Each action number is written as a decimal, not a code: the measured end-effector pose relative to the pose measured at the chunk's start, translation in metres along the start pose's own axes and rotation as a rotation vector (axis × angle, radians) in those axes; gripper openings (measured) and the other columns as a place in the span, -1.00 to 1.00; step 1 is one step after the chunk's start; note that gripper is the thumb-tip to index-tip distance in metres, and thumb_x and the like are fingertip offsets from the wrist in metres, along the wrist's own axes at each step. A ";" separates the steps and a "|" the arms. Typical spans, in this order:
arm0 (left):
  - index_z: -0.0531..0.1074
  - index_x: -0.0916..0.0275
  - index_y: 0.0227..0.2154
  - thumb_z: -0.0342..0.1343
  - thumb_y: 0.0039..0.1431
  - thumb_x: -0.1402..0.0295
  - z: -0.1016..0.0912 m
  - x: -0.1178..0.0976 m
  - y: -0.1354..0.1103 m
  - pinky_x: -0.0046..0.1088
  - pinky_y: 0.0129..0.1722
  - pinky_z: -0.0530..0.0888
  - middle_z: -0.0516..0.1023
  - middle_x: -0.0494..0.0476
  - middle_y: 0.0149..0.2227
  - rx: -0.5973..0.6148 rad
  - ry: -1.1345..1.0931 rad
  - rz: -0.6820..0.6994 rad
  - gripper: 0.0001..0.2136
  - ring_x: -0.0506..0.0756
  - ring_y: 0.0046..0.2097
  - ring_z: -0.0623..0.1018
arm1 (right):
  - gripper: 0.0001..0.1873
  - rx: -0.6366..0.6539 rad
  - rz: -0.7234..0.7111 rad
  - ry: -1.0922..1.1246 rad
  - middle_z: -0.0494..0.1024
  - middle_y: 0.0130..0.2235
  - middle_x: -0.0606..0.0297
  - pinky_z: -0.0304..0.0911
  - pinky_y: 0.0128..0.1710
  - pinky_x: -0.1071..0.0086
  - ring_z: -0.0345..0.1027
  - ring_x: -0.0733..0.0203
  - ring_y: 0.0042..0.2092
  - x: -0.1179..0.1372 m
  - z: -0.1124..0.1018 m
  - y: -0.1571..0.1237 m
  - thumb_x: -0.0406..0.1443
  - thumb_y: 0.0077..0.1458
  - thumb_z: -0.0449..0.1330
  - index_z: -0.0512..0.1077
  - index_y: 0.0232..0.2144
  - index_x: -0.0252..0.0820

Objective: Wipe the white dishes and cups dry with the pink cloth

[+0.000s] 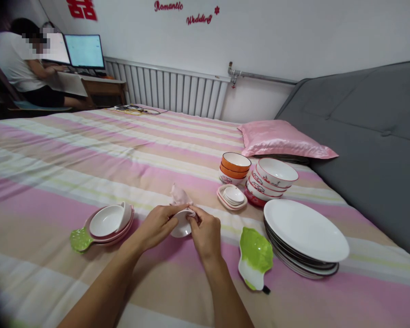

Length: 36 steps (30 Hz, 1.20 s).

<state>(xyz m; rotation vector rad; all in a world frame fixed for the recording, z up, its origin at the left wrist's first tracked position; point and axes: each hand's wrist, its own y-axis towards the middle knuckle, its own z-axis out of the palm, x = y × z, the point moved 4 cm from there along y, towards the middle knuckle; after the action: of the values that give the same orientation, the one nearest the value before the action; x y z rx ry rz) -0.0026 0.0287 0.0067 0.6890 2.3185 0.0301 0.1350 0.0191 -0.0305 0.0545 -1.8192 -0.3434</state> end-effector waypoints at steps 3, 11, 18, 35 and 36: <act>0.35 0.14 0.05 -0.14 0.02 0.53 0.003 0.000 0.001 -0.38 -0.16 0.35 0.55 0.14 -0.10 -0.024 0.025 -0.022 -0.50 0.14 -0.17 0.51 | -0.68 -0.030 0.054 0.050 0.61 -0.22 0.24 0.33 -0.10 0.21 0.49 0.07 -0.20 -0.001 -0.001 0.001 -0.31 -0.07 0.19 0.53 -0.20 -0.11; 0.21 0.24 0.09 0.00 0.06 0.33 0.011 -0.005 0.003 -0.43 -0.32 0.37 0.54 0.13 -0.27 -0.128 -0.051 -0.042 -0.52 0.09 -0.33 0.49 | -0.51 -0.225 0.319 0.540 0.60 -0.22 0.08 0.39 -0.26 0.29 0.49 0.05 -0.20 -0.018 -0.007 0.006 -0.25 -0.26 0.32 0.47 -0.19 -0.34; 0.35 0.24 -0.10 -0.08 0.15 0.33 0.019 -0.007 0.004 -0.48 -0.40 0.32 0.53 0.09 -0.40 -0.127 -0.075 -0.060 -0.72 0.06 -0.41 0.47 | -0.51 -0.282 0.361 0.642 0.61 -0.26 0.12 0.38 -0.29 0.33 0.49 0.07 -0.22 -0.020 -0.002 0.005 -0.26 -0.32 0.36 0.45 -0.24 -0.31; 0.36 0.19 -0.15 -0.16 0.11 0.46 0.009 -0.005 0.002 -0.41 -0.32 0.29 0.56 0.18 -0.31 0.017 0.321 -0.178 -0.71 0.17 -0.25 0.53 | -0.61 -0.200 0.132 0.235 0.58 -0.17 0.12 0.35 -0.10 0.24 0.49 0.04 -0.16 -0.004 -0.006 0.003 -0.28 -0.16 0.26 0.51 -0.19 -0.26; 0.36 0.20 -0.16 -0.17 0.12 0.46 0.009 -0.005 0.001 -0.40 -0.32 0.29 0.56 0.19 -0.31 0.033 0.359 -0.181 -0.72 0.18 -0.25 0.53 | -0.62 -0.196 0.116 0.204 0.59 -0.18 0.13 0.35 -0.10 0.24 0.49 0.05 -0.17 -0.003 -0.006 0.003 -0.28 -0.15 0.25 0.51 -0.20 -0.24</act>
<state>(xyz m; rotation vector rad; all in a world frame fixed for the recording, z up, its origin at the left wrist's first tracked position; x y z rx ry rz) 0.0066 0.0260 0.0033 0.5195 2.7236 0.0344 0.1414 0.0212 -0.0310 -0.1474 -1.5727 -0.4165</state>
